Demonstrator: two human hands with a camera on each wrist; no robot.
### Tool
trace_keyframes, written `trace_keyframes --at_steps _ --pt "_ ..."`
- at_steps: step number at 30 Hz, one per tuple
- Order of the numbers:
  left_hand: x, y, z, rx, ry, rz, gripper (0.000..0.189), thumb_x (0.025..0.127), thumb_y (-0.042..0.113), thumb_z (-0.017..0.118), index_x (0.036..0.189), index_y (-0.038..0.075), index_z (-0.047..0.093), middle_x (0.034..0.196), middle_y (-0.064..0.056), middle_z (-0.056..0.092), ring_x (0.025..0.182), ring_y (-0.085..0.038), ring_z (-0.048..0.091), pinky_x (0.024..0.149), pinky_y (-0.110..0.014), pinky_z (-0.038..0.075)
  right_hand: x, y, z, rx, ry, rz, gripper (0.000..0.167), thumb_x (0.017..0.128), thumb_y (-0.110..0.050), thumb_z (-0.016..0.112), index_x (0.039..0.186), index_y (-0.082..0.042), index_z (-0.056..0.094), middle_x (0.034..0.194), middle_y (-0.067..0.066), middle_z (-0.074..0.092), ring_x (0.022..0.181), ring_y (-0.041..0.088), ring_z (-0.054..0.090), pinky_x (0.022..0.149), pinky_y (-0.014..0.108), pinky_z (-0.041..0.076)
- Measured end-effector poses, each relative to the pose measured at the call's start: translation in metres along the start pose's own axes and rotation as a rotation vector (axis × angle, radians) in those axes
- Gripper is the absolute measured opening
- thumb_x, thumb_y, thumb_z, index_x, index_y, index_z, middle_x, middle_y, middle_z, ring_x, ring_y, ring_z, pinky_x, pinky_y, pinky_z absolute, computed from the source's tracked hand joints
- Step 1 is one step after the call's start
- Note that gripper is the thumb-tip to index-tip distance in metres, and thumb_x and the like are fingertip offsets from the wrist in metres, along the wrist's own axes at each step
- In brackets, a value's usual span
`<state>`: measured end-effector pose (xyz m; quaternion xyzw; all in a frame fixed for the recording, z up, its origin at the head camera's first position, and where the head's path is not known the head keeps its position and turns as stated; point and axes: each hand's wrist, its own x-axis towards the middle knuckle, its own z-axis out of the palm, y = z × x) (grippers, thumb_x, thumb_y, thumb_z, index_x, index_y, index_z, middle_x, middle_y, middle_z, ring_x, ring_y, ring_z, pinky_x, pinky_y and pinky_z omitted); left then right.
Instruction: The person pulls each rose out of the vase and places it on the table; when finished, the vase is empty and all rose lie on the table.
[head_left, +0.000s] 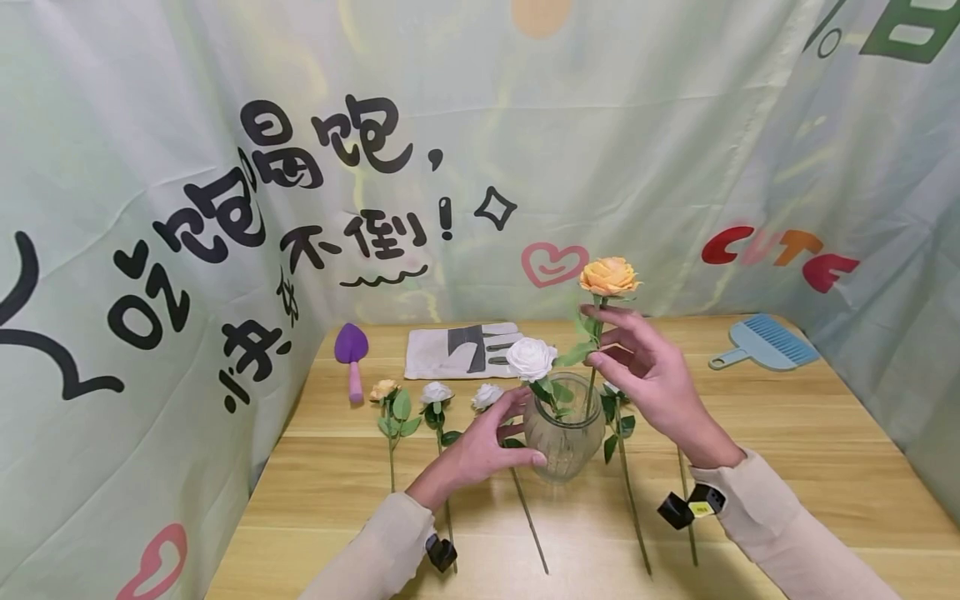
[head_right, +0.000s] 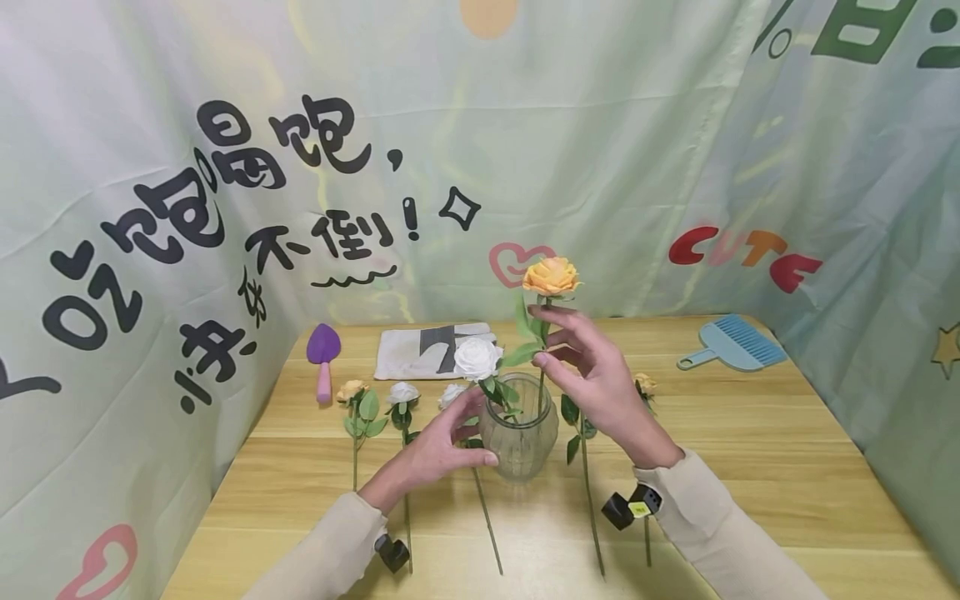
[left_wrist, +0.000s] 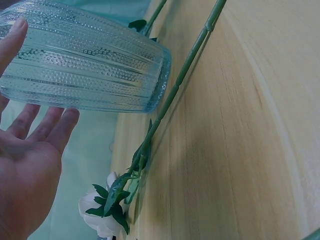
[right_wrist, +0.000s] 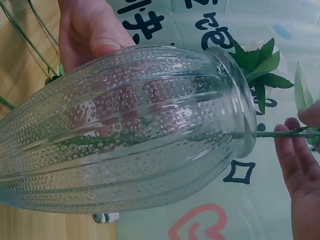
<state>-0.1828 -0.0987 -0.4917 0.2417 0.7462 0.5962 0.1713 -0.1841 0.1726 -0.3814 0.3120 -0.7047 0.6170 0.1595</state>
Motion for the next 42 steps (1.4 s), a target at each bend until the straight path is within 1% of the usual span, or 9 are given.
trace_keyframes --at_steps 3,7,8,15,19,25,30,37,42 --pt "-0.0003 0.0001 -0.0001 0.002 0.002 0.001 0.099 0.092 0.038 0.09 0.171 0.026 0.03 0.17 -0.009 0.045 0.157 -0.035 0.046 0.127 -0.043 0.046 0.0 0.0009 -0.0007 0.025 -0.027 -0.002 0.057 0.099 0.022 0.061 0.153 0.006 0.055 0.149 -0.003 0.066 0.106 0.007 0.073 0.093 0.019 0.064" --pt "0.0003 0.0002 -0.0003 -0.002 0.0 0.004 0.099 0.092 0.038 0.09 0.171 0.026 0.031 0.169 -0.009 0.045 0.157 -0.034 0.046 0.127 -0.042 0.046 0.0004 0.0002 -0.004 0.029 -0.049 0.027 0.056 0.103 0.017 0.06 0.156 0.001 0.053 0.141 -0.002 0.074 0.109 0.008 0.078 0.095 0.022 0.065" --pt "0.0005 0.0002 -0.0004 -0.003 0.0 0.005 0.099 0.092 0.038 0.09 0.171 0.026 0.031 0.169 -0.009 0.045 0.157 -0.034 0.046 0.127 -0.042 0.046 0.0005 0.0002 -0.0047 0.041 -0.051 0.03 0.056 0.103 0.016 0.06 0.157 0.001 0.051 0.143 -0.002 0.073 0.109 0.009 0.079 0.094 0.024 0.066" --pt "0.0009 -0.0002 -0.0002 -0.007 -0.001 0.02 0.099 0.092 0.036 0.09 0.17 0.024 0.031 0.169 -0.01 0.046 0.157 -0.035 0.046 0.127 -0.042 0.046 0.0003 0.0034 -0.0051 0.149 -0.021 0.022 0.052 0.103 0.017 0.06 0.149 0.005 0.039 0.129 -0.001 0.081 0.094 0.017 0.082 0.084 0.033 0.07" --pt "0.0001 -0.0001 0.0003 -0.011 0.002 0.015 0.099 0.092 0.036 0.091 0.17 0.025 0.032 0.169 -0.009 0.045 0.156 -0.035 0.046 0.127 -0.043 0.046 -0.0006 0.0058 -0.0047 0.18 -0.006 0.011 0.042 0.102 0.017 0.061 0.141 0.009 0.046 0.129 0.004 0.081 0.092 0.017 0.082 0.084 0.032 0.069" --pt "0.0002 -0.0006 0.0006 -0.006 0.009 0.003 0.098 0.091 0.037 0.091 0.17 0.027 0.033 0.171 -0.007 0.044 0.156 -0.034 0.047 0.127 -0.044 0.046 -0.0014 0.0064 -0.0037 0.142 0.046 0.045 0.032 0.103 0.014 0.061 0.135 0.01 0.058 0.12 0.003 0.082 0.09 0.012 0.08 0.086 0.027 0.068" --pt "-0.0001 -0.0004 0.0006 0.0 0.014 -0.011 0.098 0.091 0.037 0.091 0.17 0.028 0.033 0.172 -0.006 0.042 0.156 -0.034 0.047 0.127 -0.045 0.045 -0.0024 0.0074 -0.0031 0.117 0.073 0.061 0.023 0.103 0.016 0.06 0.126 0.014 0.062 0.117 0.003 0.079 0.089 0.012 0.077 0.082 0.025 0.068" --pt "-0.0002 -0.0013 0.0 0.008 0.016 -0.014 0.098 0.091 0.039 0.091 0.17 0.029 0.033 0.173 -0.006 0.041 0.156 -0.034 0.047 0.127 -0.046 0.046 -0.0045 0.0093 -0.0039 0.092 0.03 0.061 0.038 0.107 0.013 0.056 0.144 0.009 0.057 0.134 0.005 0.071 0.099 0.015 0.077 0.088 0.026 0.067" --pt "0.0001 -0.0011 -0.0002 0.002 0.008 -0.009 0.098 0.091 0.038 0.09 0.17 0.027 0.033 0.173 -0.006 0.042 0.156 -0.035 0.046 0.127 -0.046 0.045 -0.0034 0.01 -0.0027 0.152 0.054 0.067 0.044 0.108 0.013 0.054 0.15 0.005 0.052 0.127 0.003 0.078 0.094 0.013 0.078 0.087 0.026 0.067"
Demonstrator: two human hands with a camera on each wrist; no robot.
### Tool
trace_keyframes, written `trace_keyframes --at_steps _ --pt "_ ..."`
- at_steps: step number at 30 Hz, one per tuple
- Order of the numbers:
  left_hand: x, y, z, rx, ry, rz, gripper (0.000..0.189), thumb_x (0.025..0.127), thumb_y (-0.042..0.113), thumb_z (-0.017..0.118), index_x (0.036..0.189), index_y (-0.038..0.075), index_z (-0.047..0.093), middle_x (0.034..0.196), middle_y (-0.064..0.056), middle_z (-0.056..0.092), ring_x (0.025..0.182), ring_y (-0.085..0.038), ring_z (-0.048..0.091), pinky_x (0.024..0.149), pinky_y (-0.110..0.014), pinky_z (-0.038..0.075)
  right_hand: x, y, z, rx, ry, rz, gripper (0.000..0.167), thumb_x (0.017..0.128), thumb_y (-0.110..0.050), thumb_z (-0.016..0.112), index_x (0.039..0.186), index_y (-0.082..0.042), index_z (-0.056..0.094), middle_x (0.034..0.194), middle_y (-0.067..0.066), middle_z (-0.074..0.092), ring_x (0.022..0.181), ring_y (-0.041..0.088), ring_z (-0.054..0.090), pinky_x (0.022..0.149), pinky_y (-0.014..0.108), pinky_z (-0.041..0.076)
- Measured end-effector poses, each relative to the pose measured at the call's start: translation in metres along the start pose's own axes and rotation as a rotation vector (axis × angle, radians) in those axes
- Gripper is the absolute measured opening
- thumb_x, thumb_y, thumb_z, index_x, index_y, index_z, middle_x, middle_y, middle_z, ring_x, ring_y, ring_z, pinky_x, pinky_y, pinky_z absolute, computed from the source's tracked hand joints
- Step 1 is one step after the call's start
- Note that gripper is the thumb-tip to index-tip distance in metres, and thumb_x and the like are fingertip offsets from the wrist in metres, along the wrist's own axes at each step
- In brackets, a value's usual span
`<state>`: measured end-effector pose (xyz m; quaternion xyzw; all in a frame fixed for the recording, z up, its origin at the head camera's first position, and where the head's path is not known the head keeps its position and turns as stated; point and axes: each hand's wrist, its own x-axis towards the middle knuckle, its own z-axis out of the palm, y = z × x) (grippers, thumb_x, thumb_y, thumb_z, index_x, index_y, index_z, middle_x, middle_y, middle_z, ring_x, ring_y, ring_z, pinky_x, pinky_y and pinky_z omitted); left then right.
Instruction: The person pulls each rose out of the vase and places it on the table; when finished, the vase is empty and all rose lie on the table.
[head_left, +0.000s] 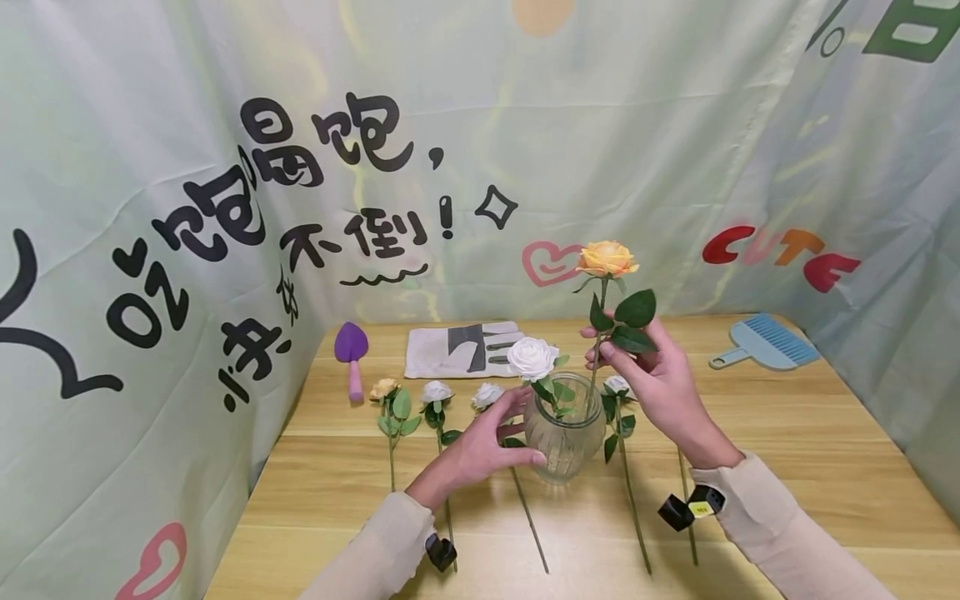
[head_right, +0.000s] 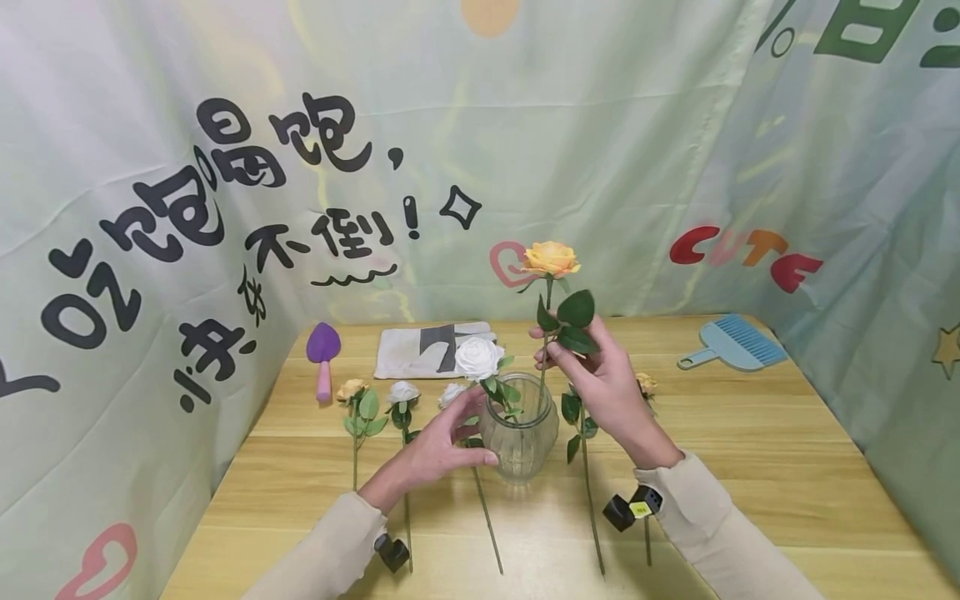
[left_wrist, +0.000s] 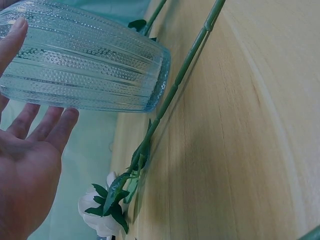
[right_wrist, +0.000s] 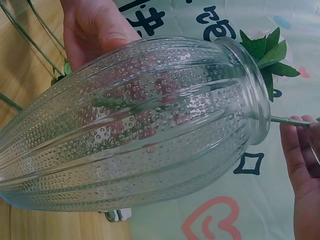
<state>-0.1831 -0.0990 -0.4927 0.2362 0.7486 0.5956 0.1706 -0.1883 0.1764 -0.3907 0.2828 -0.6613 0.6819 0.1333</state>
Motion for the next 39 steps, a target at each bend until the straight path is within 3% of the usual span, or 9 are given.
trace_keyframes --at_steps 6,9,12,16,21,32,39 --pt "0.001 0.001 0.0 -0.003 -0.005 0.002 0.098 0.092 0.038 0.09 0.17 0.028 0.033 0.173 -0.006 0.042 0.157 -0.034 0.046 0.128 -0.044 0.045 0.0 0.0 0.002 0.059 0.035 0.016 0.055 0.107 0.012 0.056 0.157 -0.007 0.041 0.121 0.001 0.082 0.092 0.015 0.079 0.085 0.027 0.068" --pt "0.001 0.001 0.0 -0.001 -0.006 0.007 0.098 0.092 0.039 0.09 0.17 0.027 0.033 0.172 -0.006 0.042 0.157 -0.034 0.046 0.128 -0.043 0.045 0.001 0.001 0.003 0.112 0.061 0.016 0.045 0.108 0.011 0.055 0.144 -0.011 0.041 0.118 0.005 0.083 0.091 0.016 0.079 0.085 0.027 0.067" --pt "0.001 0.001 0.0 -0.003 -0.011 0.014 0.097 0.092 0.039 0.09 0.17 0.027 0.033 0.172 -0.007 0.043 0.157 -0.034 0.045 0.128 -0.042 0.045 0.001 0.002 0.003 0.117 0.088 -0.006 0.022 0.107 0.012 0.056 0.121 -0.003 0.047 0.118 0.007 0.083 0.093 0.016 0.079 0.086 0.027 0.067" --pt "0.001 0.002 0.0 -0.002 -0.013 0.011 0.097 0.092 0.038 0.09 0.17 0.027 0.032 0.172 -0.007 0.042 0.158 -0.034 0.045 0.128 -0.04 0.045 0.001 0.003 0.001 0.019 0.088 -0.038 0.005 0.108 0.01 0.056 0.112 0.013 0.057 0.119 0.002 0.082 0.094 0.012 0.078 0.086 0.024 0.067" --pt "0.0 0.002 0.0 0.004 -0.011 0.011 0.098 0.093 0.037 0.089 0.171 0.026 0.031 0.172 -0.008 0.042 0.157 -0.033 0.045 0.128 -0.04 0.045 0.0 0.004 0.001 -0.009 0.106 -0.027 0.016 0.109 0.007 0.056 0.12 0.015 0.065 0.12 0.001 0.081 0.094 0.012 0.075 0.086 0.023 0.066" --pt "0.0 0.002 0.0 0.004 -0.008 0.019 0.098 0.092 0.038 0.09 0.171 0.025 0.032 0.172 -0.009 0.043 0.157 -0.033 0.046 0.128 -0.042 0.045 -0.004 0.003 -0.001 -0.098 0.077 0.032 0.036 0.104 0.009 0.066 0.139 0.006 0.06 0.138 -0.002 0.071 0.096 0.013 0.074 0.086 0.021 0.065" --pt "0.0 0.001 0.0 0.002 -0.003 0.022 0.099 0.091 0.038 0.09 0.17 0.025 0.032 0.173 -0.008 0.041 0.157 -0.034 0.045 0.128 -0.041 0.045 0.002 -0.005 -0.007 0.007 0.124 0.008 0.037 0.104 0.01 0.064 0.141 0.005 0.06 0.141 0.002 0.071 0.096 0.012 0.075 0.09 0.023 0.066"
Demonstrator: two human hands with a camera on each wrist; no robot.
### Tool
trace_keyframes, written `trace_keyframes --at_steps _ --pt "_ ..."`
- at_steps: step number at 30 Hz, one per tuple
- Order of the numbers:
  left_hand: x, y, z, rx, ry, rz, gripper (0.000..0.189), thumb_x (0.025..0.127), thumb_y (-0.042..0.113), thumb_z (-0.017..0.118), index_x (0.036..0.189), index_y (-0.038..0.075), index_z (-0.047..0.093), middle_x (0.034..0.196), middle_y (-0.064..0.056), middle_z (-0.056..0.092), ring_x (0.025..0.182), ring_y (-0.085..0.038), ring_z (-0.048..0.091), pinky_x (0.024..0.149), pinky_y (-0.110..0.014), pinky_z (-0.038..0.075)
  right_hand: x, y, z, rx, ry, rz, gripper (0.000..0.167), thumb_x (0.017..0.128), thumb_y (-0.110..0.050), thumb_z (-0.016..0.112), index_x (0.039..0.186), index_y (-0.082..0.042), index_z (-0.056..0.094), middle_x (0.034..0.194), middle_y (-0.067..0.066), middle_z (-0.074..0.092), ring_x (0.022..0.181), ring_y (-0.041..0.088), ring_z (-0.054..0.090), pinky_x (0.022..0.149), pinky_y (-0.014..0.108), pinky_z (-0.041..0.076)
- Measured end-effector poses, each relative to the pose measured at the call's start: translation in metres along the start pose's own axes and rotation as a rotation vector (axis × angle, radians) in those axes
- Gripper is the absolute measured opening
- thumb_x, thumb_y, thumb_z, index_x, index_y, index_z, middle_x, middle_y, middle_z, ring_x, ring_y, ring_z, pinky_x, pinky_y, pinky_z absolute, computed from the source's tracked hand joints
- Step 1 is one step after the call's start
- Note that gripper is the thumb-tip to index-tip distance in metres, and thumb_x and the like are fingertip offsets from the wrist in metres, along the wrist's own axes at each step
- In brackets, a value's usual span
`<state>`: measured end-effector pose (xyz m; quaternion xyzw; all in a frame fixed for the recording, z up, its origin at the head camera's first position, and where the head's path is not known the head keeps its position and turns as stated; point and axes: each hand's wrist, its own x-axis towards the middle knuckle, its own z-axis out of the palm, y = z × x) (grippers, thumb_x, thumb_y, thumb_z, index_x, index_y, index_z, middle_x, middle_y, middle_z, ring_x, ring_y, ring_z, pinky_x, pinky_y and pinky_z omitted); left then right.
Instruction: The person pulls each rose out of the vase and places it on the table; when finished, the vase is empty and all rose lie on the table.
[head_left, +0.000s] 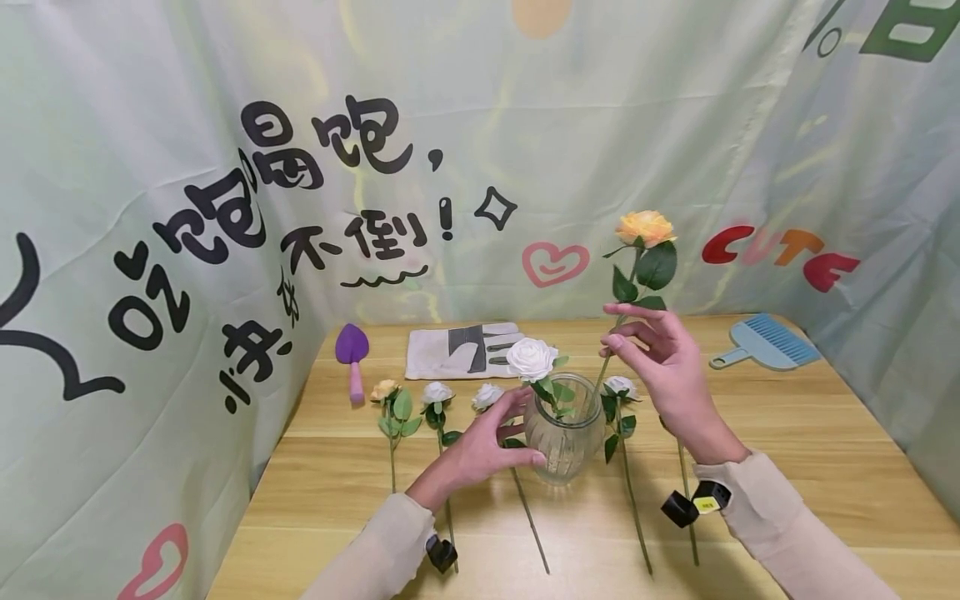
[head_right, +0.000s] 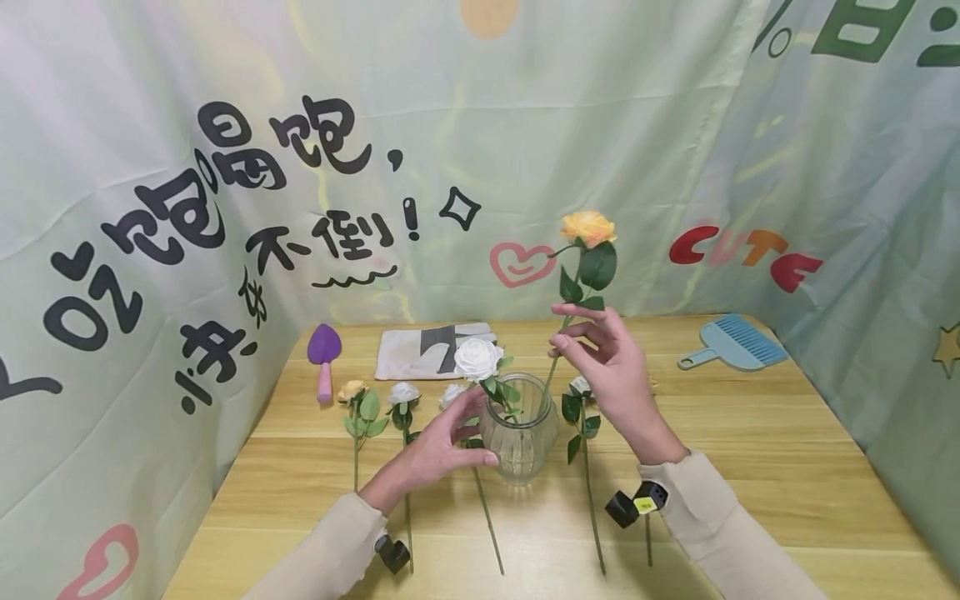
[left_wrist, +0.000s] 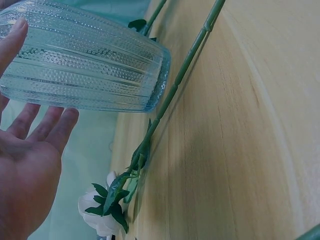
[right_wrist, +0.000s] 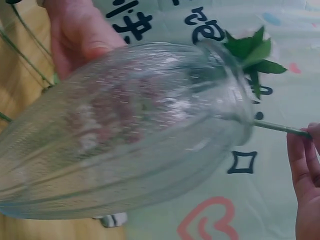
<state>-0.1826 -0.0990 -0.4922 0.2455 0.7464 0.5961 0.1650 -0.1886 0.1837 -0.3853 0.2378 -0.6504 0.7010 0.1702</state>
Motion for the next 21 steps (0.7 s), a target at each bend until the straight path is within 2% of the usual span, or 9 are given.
trace_keyframes --at_steps 8,13,17,21 --pt "0.0 0.001 0.0 -0.003 0.0 -0.001 0.1 0.09 0.042 0.091 0.17 0.026 0.032 0.173 -0.008 0.041 0.157 -0.034 0.045 0.128 -0.04 0.045 0.021 -0.02 -0.018 0.288 0.176 -0.17 0.039 0.098 0.025 0.059 0.136 0.016 0.058 0.132 0.02 0.072 0.095 0.023 0.075 0.087 0.031 0.067" --pt "-0.001 0.0 0.0 -0.009 0.002 -0.01 0.101 0.09 0.04 0.091 0.17 0.028 0.032 0.172 -0.009 0.042 0.156 -0.037 0.046 0.127 -0.048 0.045 0.027 -0.029 -0.038 0.387 0.251 -0.204 0.04 0.095 0.027 0.06 0.134 0.019 0.057 0.129 0.027 0.07 0.092 0.03 0.074 0.084 0.033 0.067" --pt "-0.002 0.0 0.0 -0.007 0.005 -0.021 0.101 0.089 0.039 0.092 0.17 0.031 0.032 0.172 -0.008 0.042 0.155 -0.039 0.047 0.126 -0.052 0.045 0.022 -0.031 -0.061 0.338 0.262 -0.166 0.042 0.095 0.028 0.059 0.136 0.018 0.056 0.131 0.025 0.07 0.091 0.028 0.075 0.085 0.031 0.068" --pt "-0.002 0.002 0.0 -0.008 0.005 -0.027 0.101 0.089 0.041 0.091 0.17 0.031 0.032 0.171 -0.007 0.044 0.155 -0.039 0.048 0.126 -0.052 0.046 0.009 -0.03 -0.089 0.206 0.225 -0.07 0.043 0.098 0.023 0.061 0.14 0.015 0.056 0.135 0.019 0.072 0.095 0.023 0.077 0.087 0.026 0.067"
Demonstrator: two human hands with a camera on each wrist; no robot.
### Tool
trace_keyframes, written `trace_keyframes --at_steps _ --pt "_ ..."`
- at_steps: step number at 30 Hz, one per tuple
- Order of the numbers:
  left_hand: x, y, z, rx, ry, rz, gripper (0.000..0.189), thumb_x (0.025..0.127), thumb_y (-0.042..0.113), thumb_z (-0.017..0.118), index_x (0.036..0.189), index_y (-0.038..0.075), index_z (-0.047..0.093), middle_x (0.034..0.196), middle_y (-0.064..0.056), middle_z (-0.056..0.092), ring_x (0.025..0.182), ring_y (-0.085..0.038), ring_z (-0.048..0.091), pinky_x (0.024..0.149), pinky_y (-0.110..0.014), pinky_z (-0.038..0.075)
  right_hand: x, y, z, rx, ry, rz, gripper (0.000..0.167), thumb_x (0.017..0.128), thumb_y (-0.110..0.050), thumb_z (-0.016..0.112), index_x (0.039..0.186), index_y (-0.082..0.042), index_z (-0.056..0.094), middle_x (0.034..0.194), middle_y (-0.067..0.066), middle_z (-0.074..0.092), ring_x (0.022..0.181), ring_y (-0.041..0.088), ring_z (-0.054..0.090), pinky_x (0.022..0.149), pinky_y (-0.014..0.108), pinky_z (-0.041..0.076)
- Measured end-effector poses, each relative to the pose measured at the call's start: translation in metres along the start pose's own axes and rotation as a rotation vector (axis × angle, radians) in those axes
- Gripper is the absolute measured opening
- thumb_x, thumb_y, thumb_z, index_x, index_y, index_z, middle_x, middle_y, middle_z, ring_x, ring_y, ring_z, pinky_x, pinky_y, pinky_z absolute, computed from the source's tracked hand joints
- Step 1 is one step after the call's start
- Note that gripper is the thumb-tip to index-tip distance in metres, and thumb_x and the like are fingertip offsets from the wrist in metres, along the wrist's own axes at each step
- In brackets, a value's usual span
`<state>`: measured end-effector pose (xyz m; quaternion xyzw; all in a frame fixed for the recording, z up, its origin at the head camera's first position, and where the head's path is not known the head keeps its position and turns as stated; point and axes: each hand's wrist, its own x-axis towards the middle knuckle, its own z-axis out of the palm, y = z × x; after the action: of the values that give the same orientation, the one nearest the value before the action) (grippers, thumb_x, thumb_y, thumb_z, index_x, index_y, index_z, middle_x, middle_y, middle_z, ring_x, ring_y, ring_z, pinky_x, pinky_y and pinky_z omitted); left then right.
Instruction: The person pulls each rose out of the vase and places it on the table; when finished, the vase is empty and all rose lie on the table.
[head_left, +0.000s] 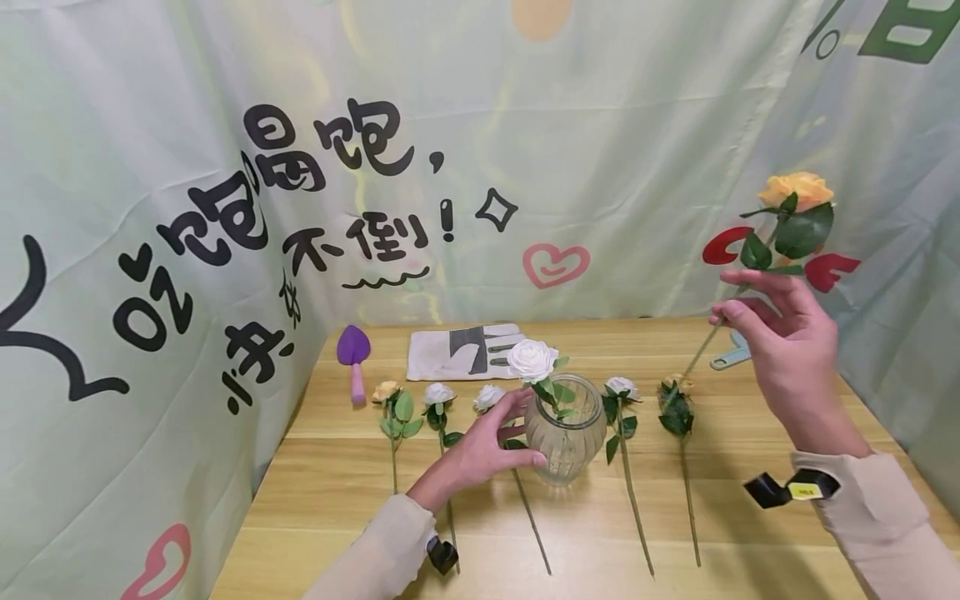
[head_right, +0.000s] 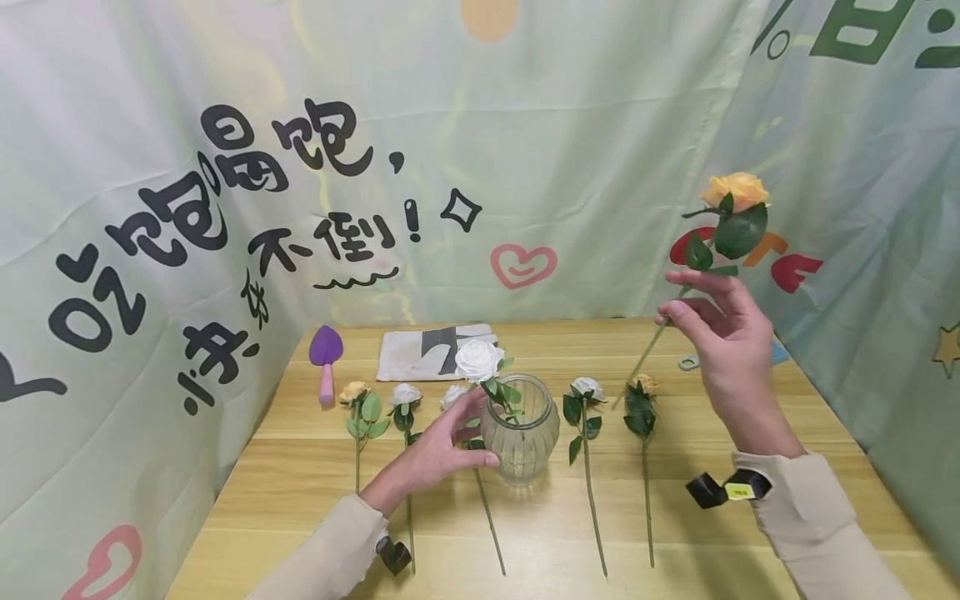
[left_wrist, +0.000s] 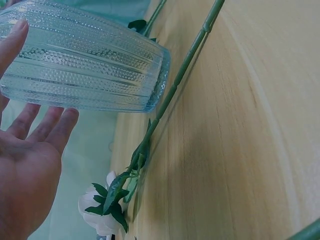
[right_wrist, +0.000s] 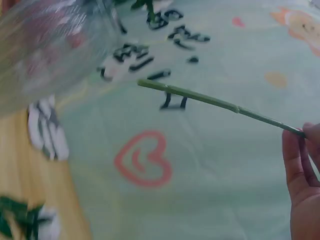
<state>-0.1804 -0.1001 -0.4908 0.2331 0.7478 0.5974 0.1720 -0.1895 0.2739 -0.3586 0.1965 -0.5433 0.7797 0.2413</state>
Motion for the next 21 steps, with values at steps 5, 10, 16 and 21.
trace_keyframes --at_steps 5,10,16,21 --pt "0.0 0.0 0.0 -0.001 -0.001 0.002 0.101 0.089 0.042 0.091 0.17 0.031 0.032 0.171 -0.007 0.044 0.155 -0.037 0.048 0.126 -0.05 0.046 -0.012 0.0 -0.038 -0.16 -0.056 0.094 0.042 0.101 0.018 0.062 0.142 0.011 0.058 0.135 0.01 0.074 0.099 0.015 0.078 0.088 0.018 0.065" --pt "-0.001 -0.001 0.0 0.0 -0.002 0.007 0.101 0.089 0.042 0.091 0.17 0.03 0.032 0.171 -0.007 0.044 0.155 -0.037 0.048 0.127 -0.05 0.045 -0.024 0.002 -0.07 -0.24 -0.117 0.157 0.041 0.103 0.016 0.058 0.144 0.008 0.058 0.135 0.003 0.075 0.101 0.009 0.078 0.085 0.016 0.064" --pt "-0.001 -0.001 0.0 -0.002 -0.004 0.008 0.102 0.09 0.044 0.091 0.171 0.029 0.032 0.172 -0.007 0.043 0.155 -0.038 0.047 0.127 -0.049 0.044 -0.041 0.0 -0.103 -0.598 -0.157 0.234 0.04 0.107 0.006 0.061 0.147 -0.002 0.059 0.134 -0.015 0.073 0.096 -0.001 0.075 0.077 0.013 0.062" --pt "-0.001 -0.001 0.0 0.003 -0.002 0.007 0.101 0.09 0.043 0.091 0.171 0.03 0.031 0.172 -0.006 0.043 0.156 -0.037 0.047 0.127 -0.048 0.045 -0.057 0.0 -0.13 -0.802 -0.236 0.291 0.036 0.11 0.001 0.059 0.145 -0.009 0.062 0.132 -0.029 0.069 0.097 -0.007 0.071 0.075 0.011 0.059"
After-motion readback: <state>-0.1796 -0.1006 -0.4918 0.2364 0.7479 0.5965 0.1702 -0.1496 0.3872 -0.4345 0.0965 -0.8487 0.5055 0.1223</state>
